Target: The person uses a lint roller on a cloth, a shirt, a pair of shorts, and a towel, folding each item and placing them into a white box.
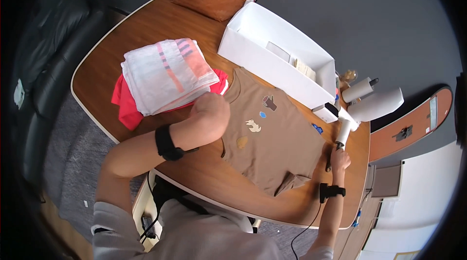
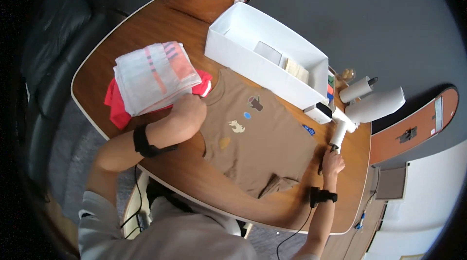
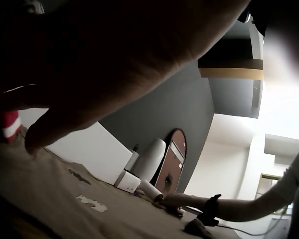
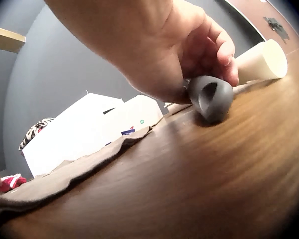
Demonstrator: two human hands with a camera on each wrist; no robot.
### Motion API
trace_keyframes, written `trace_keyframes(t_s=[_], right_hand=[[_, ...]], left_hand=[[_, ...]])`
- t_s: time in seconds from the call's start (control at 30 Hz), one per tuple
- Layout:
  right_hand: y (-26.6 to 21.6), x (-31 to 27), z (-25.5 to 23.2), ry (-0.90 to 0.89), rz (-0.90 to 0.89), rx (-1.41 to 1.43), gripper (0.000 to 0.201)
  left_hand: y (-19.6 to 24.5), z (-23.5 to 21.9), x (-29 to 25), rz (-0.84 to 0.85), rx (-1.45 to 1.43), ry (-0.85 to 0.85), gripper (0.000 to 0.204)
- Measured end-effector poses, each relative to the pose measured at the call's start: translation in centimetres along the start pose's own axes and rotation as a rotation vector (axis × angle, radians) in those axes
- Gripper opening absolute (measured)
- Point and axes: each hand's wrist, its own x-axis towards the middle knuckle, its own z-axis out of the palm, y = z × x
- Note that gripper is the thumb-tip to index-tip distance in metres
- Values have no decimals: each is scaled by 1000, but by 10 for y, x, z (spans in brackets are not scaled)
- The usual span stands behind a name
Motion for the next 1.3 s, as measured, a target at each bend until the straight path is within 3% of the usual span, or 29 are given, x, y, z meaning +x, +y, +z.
trace_keyframes(t_s=[0.1,0.17,0.23,0.3,0.33,0.37,0.43,0.5,0.57,0.6,0.7,0.8,0.9,0.97,1.0,1.07,1.13,1.2,1.3], right_hand=[[-8,-6,-29,46,33,-47,53],[-36,-15,-66,127,-34,93,45],[-67,-16,-86,277,-400,395,36],[-112,-14,-106,257,-789,588,26],[-138,-21,-127,264,-954,711,28],[-168,-16,-117,365,-1089,784,31],[-219,-21,-133,338,-1205,810,32],[-268,-18,-131,456,-1275,750,28],[-307,-16,-123,424,-1261,642,27],[-315,-17,-129,400,-1265,569,26],[-325,-27,-142,349,-1248,360,21],[-314,-32,-153,92,-1172,202,22],[-282,-26,-155,31,-1210,128,29],[-252,-18,-155,-62,-1200,376,28],[-240,-13,-155,-107,-1190,497,28],[-225,2,-157,-4,-1071,687,25],[-215,11,-173,110,-888,905,21],[-207,32,-190,261,-712,1044,19],[-168,44,-234,578,-549,1205,18]], left_hand=[[-13,19,1,-25,36,42,12],[-11,26,3,-24,63,89,11],[-8,30,7,-34,102,154,15],[-3,45,12,-54,73,345,18],[-2,48,11,-59,58,447,20],[-2,39,5,19,23,455,17],[-2,39,4,37,-45,419,14],[-7,39,4,89,-84,355,20],[-16,30,2,162,-128,185,37],[-20,23,-2,219,-178,132,34],[-28,20,-5,326,-202,155,28],[-32,15,-5,417,-222,142,24],[-38,10,-5,497,-347,85,23],[-44,-2,-4,502,-482,18,23],[-48,-5,-3,549,-584,140,23],[-50,-30,-4,296,-678,147,22],[-48,-54,3,175,-871,432,20],[-57,-68,27,253,-772,817,17],[-51,-117,27,245,-967,850,17]])
